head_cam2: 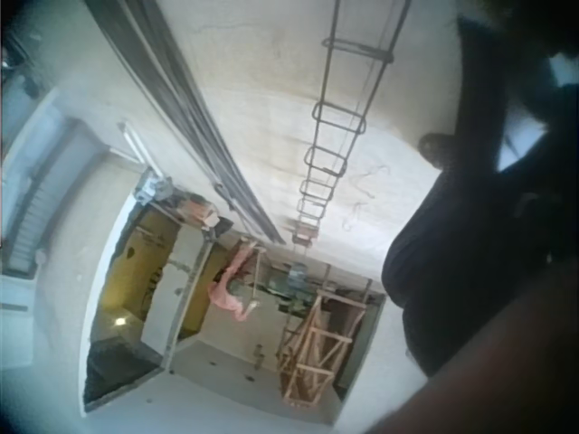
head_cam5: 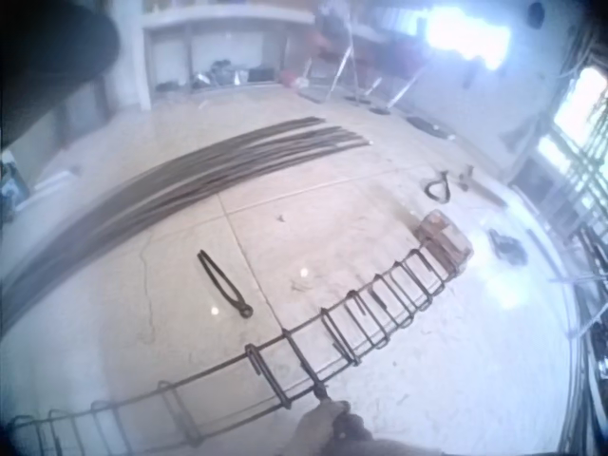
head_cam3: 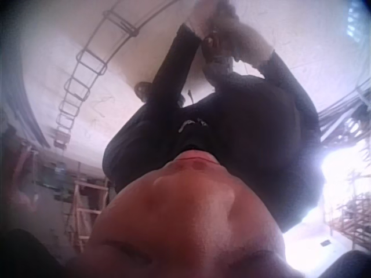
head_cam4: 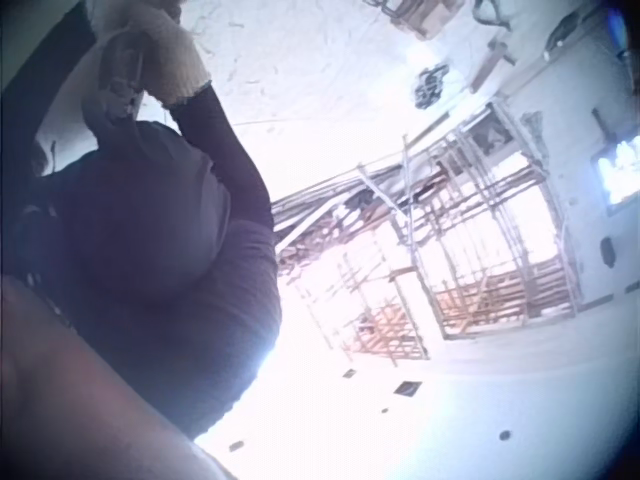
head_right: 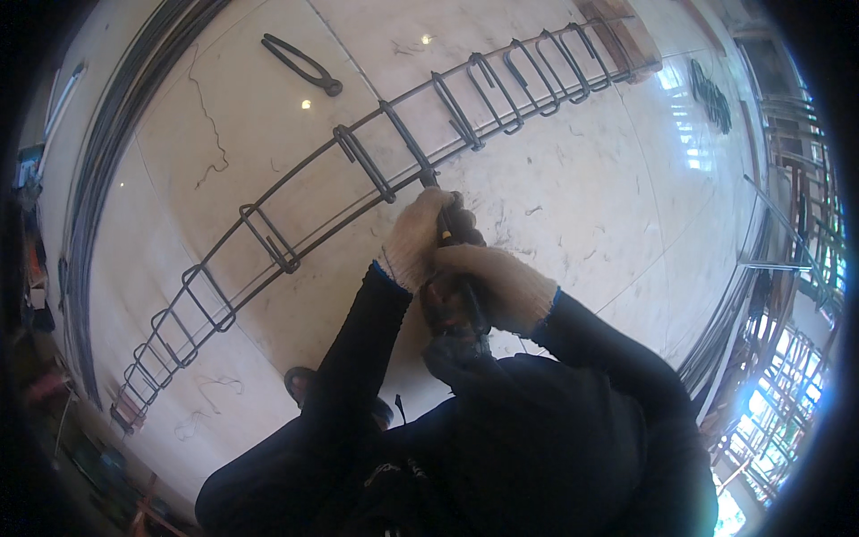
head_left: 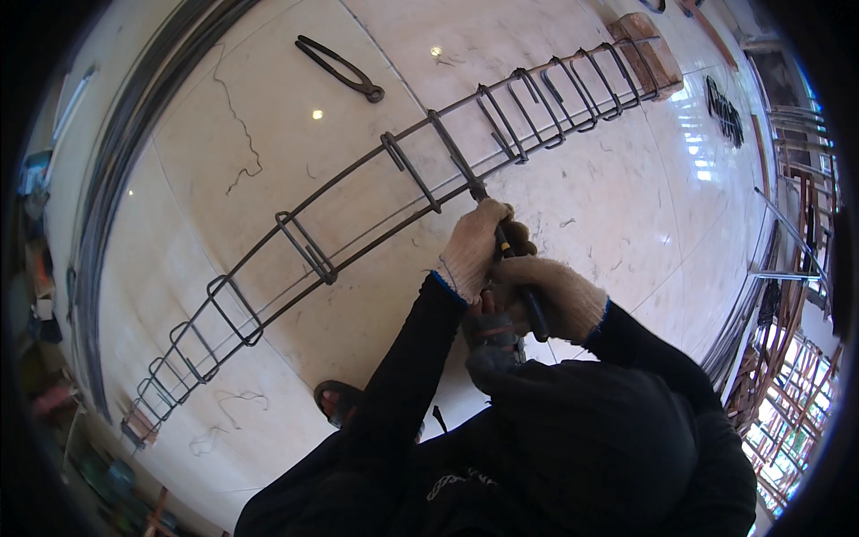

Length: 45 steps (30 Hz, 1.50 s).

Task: The person assembles a wire mesh ladder by wrapping and twisting binding wire around intersections of longitudinal and transverse rods using pliers. The person repeatedly positions wire loops, twists them with pliers, and trims excess wire along the length of the mesh.

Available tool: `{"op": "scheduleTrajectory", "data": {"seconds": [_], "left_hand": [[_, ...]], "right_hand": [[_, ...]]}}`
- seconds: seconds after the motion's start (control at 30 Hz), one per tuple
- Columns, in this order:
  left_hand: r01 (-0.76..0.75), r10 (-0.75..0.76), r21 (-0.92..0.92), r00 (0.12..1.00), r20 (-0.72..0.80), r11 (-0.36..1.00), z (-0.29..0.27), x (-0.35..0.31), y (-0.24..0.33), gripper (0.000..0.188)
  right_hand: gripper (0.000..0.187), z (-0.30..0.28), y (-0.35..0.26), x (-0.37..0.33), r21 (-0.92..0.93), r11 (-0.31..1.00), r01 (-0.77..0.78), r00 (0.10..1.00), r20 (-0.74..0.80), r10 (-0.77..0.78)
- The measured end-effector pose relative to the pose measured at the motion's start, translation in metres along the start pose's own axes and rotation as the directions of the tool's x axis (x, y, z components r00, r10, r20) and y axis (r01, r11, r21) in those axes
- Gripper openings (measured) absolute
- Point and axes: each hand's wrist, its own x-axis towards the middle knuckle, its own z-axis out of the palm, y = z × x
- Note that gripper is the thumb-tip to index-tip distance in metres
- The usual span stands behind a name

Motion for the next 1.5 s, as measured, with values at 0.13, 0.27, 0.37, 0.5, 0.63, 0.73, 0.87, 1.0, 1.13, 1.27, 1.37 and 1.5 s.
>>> {"op": "scheduleTrajectory", "data": {"seconds": [0.13,0.27,0.37,0.5,0.63,0.73,0.87,1.0,1.13,1.27,1.37,1.5], "left_hand": [[-0.027,0.033,-0.061,0.994,0.104,0.998,-0.002,-0.004,-0.008,0.026],[0.014,0.014,-0.137,0.979,0.204,0.991,-0.009,-0.003,-0.008,0.023],[0.046,-0.031,-0.109,0.991,0.134,0.993,-0.009,-0.010,-0.002,0.027],[0.068,-0.062,0.065,0.994,-0.088,0.996,0.012,-0.026,0.013,0.037],[0.080,-0.073,0.140,0.996,-0.052,0.987,0.018,-0.031,0.010,0.043],[0.069,-0.037,0.267,0.992,-0.124,0.961,0.025,-0.028,0.003,0.042],[0.117,-0.027,0.361,0.969,-0.246,0.925,0.052,-0.030,0.018,0.037],[0.002,0.038,0.216,0.982,-0.186,0.976,0.042,-0.026,0.003,0.031],[0.084,-0.082,0.059,0.996,-0.047,0.995,0.019,-0.029,0.012,0.021],[0.018,-0.004,-0.084,0.987,0.161,0.996,-0.002,-0.018,-0.003,0.019],[0.295,0.010,-0.483,0.846,0.534,0.824,-0.017,-0.007,-0.016,0.021],[0.355,-0.078,-0.477,0.858,0.507,0.804,-0.016,-0.014,-0.019,0.026]], "right_hand": [[0.032,0.015,0.043,0.001,0.930,0.212,-0.299,0.949,0.313,-0.035],[0.030,0.041,0.037,0.022,0.868,-0.193,-0.458,0.844,0.357,-0.400],[0.023,0.028,0.023,0.017,0.891,-0.076,-0.448,0.870,0.415,-0.266],[0.022,0.016,-0.022,0.010,0.876,0.204,-0.436,0.899,0.416,0.137],[0.028,0.005,-0.052,0.011,0.606,0.645,-0.466,0.872,0.191,0.450],[0.032,-0.007,-0.084,0.012,0.109,0.807,-0.580,0.812,-0.008,0.584],[0.030,-0.013,-0.094,0.023,-0.292,0.773,-0.564,0.811,-0.019,0.585],[0.030,-0.006,-0.084,0.015,-0.356,0.845,-0.400,0.879,0.113,0.464],[0.037,-0.006,-0.020,0.001,0.655,0.594,-0.467,0.883,0.303,0.360],[0.039,0.030,0.016,0.011,0.975,0.149,-0.167,0.985,0.173,-0.029],[0.036,0.042,0.007,0.019,0.994,0.036,-0.103,0.993,0.101,0.066],[0.027,0.019,0.005,0.024,0.871,0.023,-0.491,0.843,0.482,-0.239]]}}
